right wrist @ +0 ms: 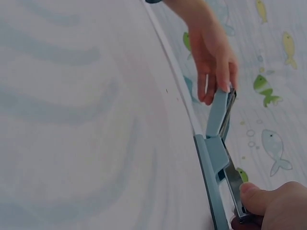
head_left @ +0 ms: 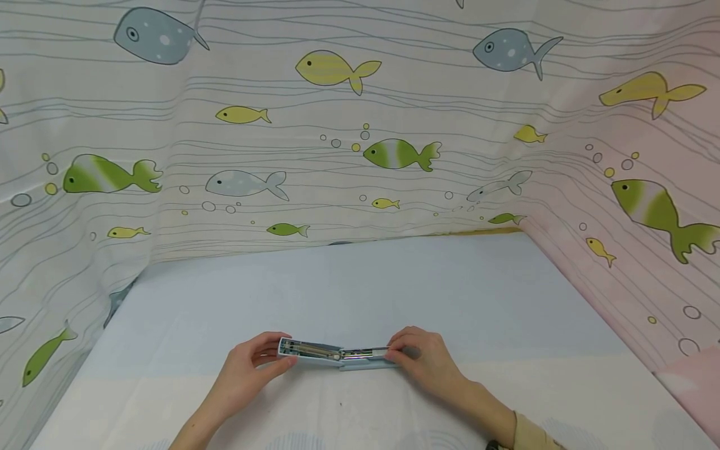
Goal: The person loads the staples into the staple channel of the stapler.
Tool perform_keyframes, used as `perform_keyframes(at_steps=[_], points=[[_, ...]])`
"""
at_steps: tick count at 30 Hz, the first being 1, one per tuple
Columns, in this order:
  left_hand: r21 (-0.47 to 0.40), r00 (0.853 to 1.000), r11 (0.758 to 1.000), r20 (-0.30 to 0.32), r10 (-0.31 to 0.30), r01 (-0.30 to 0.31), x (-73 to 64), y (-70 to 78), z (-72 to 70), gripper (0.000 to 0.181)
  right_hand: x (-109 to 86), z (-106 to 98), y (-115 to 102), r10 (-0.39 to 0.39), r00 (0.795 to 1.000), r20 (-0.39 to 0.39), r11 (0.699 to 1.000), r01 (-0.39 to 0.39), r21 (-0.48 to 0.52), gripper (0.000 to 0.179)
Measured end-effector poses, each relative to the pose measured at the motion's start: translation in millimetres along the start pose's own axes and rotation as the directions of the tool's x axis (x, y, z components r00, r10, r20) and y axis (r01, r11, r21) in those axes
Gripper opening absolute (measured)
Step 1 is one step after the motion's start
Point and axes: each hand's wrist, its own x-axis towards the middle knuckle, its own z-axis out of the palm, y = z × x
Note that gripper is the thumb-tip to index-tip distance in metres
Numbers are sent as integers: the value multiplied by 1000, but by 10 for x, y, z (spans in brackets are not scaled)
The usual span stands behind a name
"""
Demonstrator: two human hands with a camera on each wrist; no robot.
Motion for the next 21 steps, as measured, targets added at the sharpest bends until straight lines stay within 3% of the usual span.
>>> perform_keyframes(at_steps=[9,21], points=[[-4,1000,1000,10,24,-24,-7,-4,-3,42,-33,18,38,-10,999,-32,999,8,-51,37],[-8,999,999,1,33,-33,-6,16,-7,41,-71,-25,17,48,999,-17,998,-48,-48,39]])
